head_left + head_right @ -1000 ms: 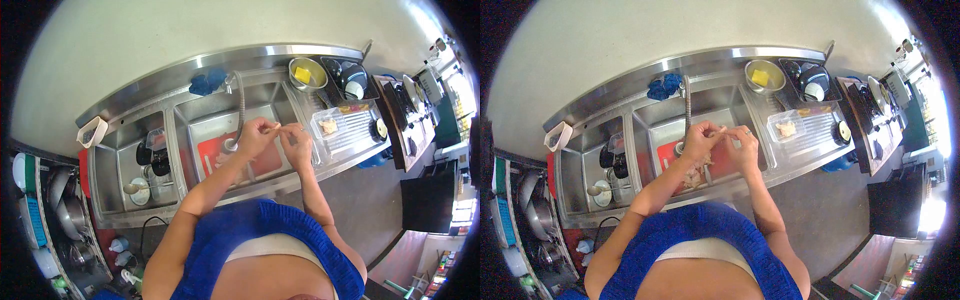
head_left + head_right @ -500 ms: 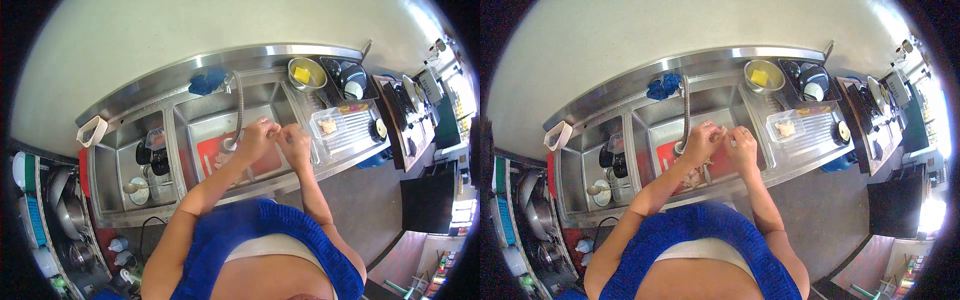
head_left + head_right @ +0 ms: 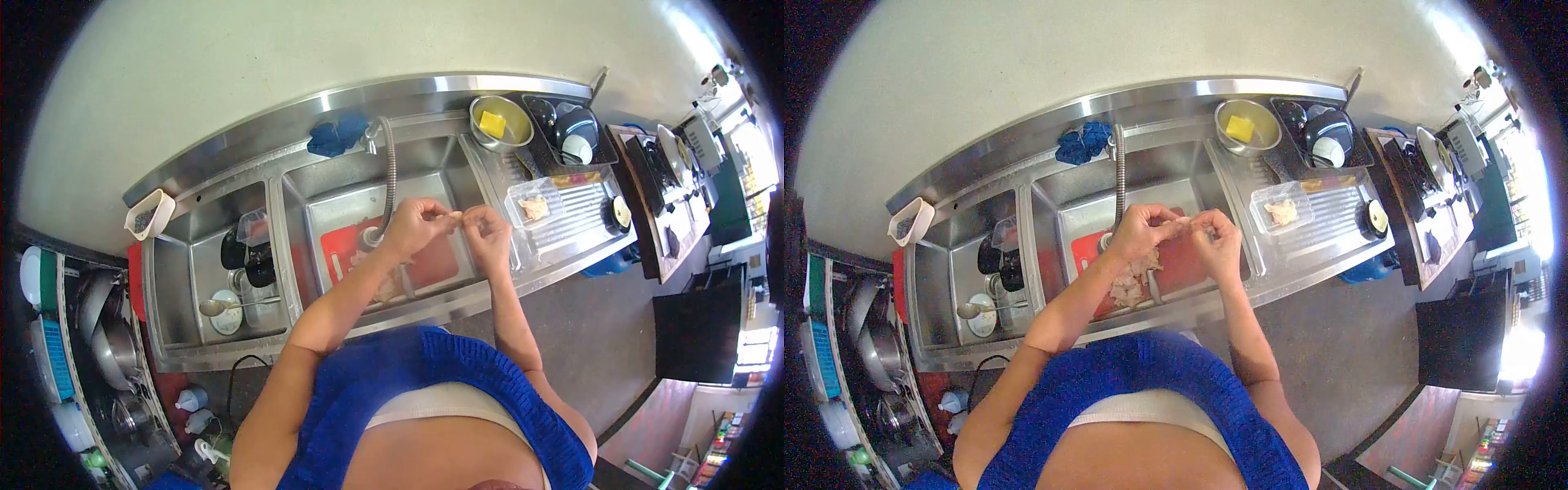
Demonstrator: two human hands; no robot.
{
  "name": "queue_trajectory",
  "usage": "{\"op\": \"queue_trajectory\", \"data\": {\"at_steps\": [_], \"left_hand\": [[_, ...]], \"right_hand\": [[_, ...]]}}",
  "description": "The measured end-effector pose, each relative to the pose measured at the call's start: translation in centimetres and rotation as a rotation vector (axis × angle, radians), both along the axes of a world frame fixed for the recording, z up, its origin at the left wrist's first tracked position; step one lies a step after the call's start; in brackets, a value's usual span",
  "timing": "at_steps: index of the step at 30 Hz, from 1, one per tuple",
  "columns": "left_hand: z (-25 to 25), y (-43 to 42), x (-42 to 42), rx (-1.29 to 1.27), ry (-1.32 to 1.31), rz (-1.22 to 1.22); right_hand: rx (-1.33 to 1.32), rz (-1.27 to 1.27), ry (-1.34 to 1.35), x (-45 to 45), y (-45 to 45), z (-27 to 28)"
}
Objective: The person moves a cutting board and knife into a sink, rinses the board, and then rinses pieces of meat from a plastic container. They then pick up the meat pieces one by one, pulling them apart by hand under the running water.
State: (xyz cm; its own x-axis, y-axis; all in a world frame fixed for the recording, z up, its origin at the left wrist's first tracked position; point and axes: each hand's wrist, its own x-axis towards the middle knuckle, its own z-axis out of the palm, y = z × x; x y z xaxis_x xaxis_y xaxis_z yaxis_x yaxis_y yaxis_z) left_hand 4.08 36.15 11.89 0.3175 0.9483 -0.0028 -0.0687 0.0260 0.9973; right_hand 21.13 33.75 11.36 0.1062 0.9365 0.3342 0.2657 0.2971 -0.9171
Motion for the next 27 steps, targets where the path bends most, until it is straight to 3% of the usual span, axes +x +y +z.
{"op": "queue_trajectory", "data": {"at_steps": [5, 6, 7, 19, 23, 25, 27], "left_hand": [[0.3, -0.1, 0.3, 0.056, 0.076, 0.052], [0.3, 0.0, 0.3, 0.210, 0.177, 0.102], [0.3, 0.0, 0.4, 0.365, 0.279, 0.151], [0.8, -0.2, 1.2, 0.648, 0.402, 0.175], [1.3, -0.6, 1.0, 0.474, 0.328, 0.146], [0.3, -0.4, 1.1, 0.202, 0.093, 0.096], [-0.3, 0.1, 0.9, 0.114, 0.021, 0.050]], "right_hand": [[0.139, -0.040, -0.277, -0.6, -0.9, 2.5], [0.149, -0.041, -0.326, -0.6, -0.9, 2.7], [0.149, -0.041, -0.326, -0.6, -1.0, 2.8], [0.118, -0.099, -0.494, -0.3, -0.5, 1.8], [0.063, -0.085, -0.329, 0.0, -0.1, 1.2], [0.059, -0.085, -0.260, 0.2, 0.0, 1.1], [-0.049, -0.019, -0.101, 0.5, -0.1, 1.2]]}}
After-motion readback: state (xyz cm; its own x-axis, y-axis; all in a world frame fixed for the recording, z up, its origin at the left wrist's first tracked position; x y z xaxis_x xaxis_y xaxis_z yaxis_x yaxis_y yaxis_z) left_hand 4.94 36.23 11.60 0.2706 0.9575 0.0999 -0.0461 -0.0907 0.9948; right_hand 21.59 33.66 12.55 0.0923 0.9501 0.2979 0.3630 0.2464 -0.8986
